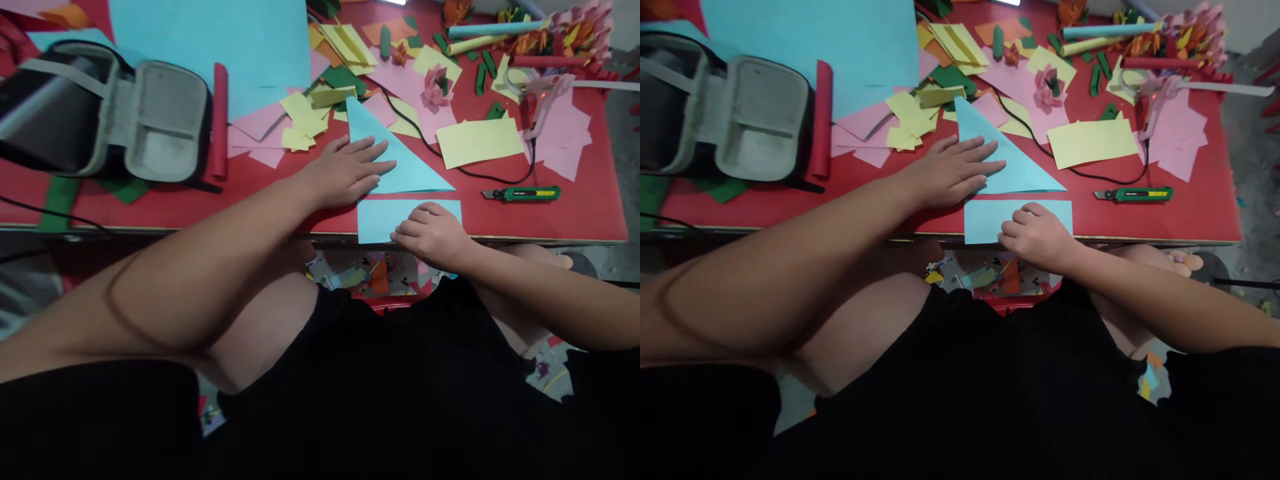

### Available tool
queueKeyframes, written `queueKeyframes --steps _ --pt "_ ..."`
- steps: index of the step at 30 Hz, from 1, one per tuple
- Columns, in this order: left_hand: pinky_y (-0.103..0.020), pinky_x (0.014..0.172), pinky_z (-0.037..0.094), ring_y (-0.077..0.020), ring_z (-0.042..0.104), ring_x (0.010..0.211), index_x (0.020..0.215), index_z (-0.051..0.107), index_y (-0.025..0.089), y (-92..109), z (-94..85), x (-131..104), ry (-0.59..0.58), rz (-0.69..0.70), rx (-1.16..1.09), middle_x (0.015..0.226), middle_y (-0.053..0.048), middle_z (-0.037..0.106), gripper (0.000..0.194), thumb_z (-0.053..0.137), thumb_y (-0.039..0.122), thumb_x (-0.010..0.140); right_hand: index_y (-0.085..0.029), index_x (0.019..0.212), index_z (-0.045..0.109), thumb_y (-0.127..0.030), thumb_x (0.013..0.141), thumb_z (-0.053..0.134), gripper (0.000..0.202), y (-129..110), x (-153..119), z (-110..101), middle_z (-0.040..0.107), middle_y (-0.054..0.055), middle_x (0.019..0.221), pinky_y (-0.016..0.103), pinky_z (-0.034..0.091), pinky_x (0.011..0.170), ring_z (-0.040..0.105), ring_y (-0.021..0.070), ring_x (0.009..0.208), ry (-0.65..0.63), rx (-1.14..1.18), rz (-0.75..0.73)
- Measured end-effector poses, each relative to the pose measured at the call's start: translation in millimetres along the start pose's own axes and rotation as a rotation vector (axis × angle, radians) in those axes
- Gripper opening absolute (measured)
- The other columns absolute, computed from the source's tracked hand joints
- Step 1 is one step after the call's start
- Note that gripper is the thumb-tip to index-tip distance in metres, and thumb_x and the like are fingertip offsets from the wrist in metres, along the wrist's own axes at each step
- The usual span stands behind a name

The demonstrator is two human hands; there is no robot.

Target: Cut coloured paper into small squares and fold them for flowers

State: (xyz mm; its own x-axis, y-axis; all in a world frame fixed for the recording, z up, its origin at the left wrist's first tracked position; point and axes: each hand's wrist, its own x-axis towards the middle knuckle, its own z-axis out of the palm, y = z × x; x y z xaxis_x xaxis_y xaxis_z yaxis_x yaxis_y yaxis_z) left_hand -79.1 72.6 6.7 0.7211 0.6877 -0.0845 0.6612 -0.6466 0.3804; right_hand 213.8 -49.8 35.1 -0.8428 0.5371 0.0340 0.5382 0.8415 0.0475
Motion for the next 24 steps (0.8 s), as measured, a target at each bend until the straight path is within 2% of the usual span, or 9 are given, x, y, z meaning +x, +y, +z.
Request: queueKeyframes --steps 4,7,9,13,16,17,20,22,24 --pt "-0.070 0.157 0.014 -0.0424 0.021 0.198 0.197 0.045 0.048 2.9 -2.5 -0.5 -0.010 0.000 0.010 0.214 0.002 0.021 0.067 0.040 0.056 0.131 -0.035 0.116 0.092 -0.010 0.119 0.060 0.040 -6.5 -7.6 -9.3 0.091 0.002 0.113 0.050 0.056 0.110 0.072 0.0269 0.103 -0.003 0.027 -0.038" --pt "-0.070 0.157 0.015 -0.0433 0.021 0.198 0.198 0.042 0.046 7.1 -3.4 -2.7 0.009 0.006 0.016 0.213 0.001 0.022 0.071 0.046 0.062 0.129 -0.034 0.118 0.091 -0.019 0.122 0.059 0.035 -4.8 -17.6 -39.9 0.093 0.003 0.117 0.046 0.061 0.098 0.078 0.0264 0.104 -0.015 0.142 -0.197" --pt "-0.068 0.158 0.016 -0.0431 0.025 0.196 0.198 0.044 0.044 9.3 -3.4 -4.7 0.033 0.009 0.012 0.212 -0.002 0.027 0.077 0.054 0.068 0.125 -0.036 0.124 0.091 -0.025 0.122 0.060 0.033 8.7 -21.6 -65.2 0.093 0.003 0.121 0.046 0.065 0.096 0.083 0.0278 0.110 0.050 0.250 -0.163" --pt "-0.064 0.156 0.022 -0.0418 0.042 0.188 0.191 0.056 0.041 11.6 -3.5 -10.1 0.050 0.044 0.013 0.205 -0.003 0.045 0.081 0.069 0.069 0.116 -0.032 0.131 0.092 -0.028 0.116 0.065 0.031 79.2 -13.7 -91.1 0.092 0.011 0.119 0.050 0.071 0.097 0.086 0.0328 0.107 0.440 0.355 0.469" --pt "-0.063 0.151 0.030 -0.0438 0.050 0.182 0.184 0.064 0.040 13.5 -5.7 -15.7 0.043 0.079 0.053 0.201 -0.003 0.053 0.078 0.072 0.072 0.113 -0.013 0.165 0.075 -0.023 0.116 0.065 0.051 141.3 -8.7 -83.0 0.090 0.024 0.134 0.056 0.073 0.108 0.088 0.0357 0.118 0.478 0.347 0.896" --pt "-0.064 0.150 0.033 -0.0452 0.051 0.180 0.184 0.065 0.040 14.9 -6.9 -17.8 0.032 0.086 0.070 0.200 -0.004 0.053 0.079 0.072 0.074 0.113 -0.007 0.175 0.065 -0.022 0.113 0.070 0.063 154.1 -9.9 -78.8 0.086 0.028 0.151 0.061 0.070 0.121 0.087 0.0382 0.130 0.419 0.309 0.933" --pt "-0.064 0.145 0.038 -0.0498 0.052 0.175 0.185 0.064 0.040 22.7 -10.3 -24.6 -0.015 0.088 0.108 0.202 -0.006 0.049 0.088 0.077 0.082 0.109 -0.002 0.182 0.056 -0.032 0.115 0.074 0.075 154.6 -16.7 -69.0 0.065 0.035 0.179 0.062 0.056 0.141 0.067 0.0437 0.166 0.460 0.129 0.798" --pt "-0.064 0.144 0.040 -0.0510 0.053 0.172 0.186 0.063 0.040 30.7 -12.2 -29.2 -0.033 0.081 0.123 0.202 -0.007 0.050 0.090 0.081 0.082 0.108 -0.010 0.173 0.068 -0.032 0.114 0.072 0.063 129.9 -16.7 -63.4 0.076 0.028 0.164 0.059 0.062 0.132 0.075 0.0416 0.154 0.460 0.172 0.604" --pt "-0.063 0.143 0.041 -0.0500 0.057 0.169 0.185 0.065 0.039 39.6 -14.3 -33.3 -0.038 0.080 0.139 0.198 -0.009 0.055 0.088 0.084 0.077 0.108 -0.024 0.165 0.077 -0.035 0.112 0.077 0.055 100.0 -10.9 -54.4 0.083 0.018 0.156 0.059 0.064 0.126 0.079 0.0406 0.144 0.287 0.320 0.360"
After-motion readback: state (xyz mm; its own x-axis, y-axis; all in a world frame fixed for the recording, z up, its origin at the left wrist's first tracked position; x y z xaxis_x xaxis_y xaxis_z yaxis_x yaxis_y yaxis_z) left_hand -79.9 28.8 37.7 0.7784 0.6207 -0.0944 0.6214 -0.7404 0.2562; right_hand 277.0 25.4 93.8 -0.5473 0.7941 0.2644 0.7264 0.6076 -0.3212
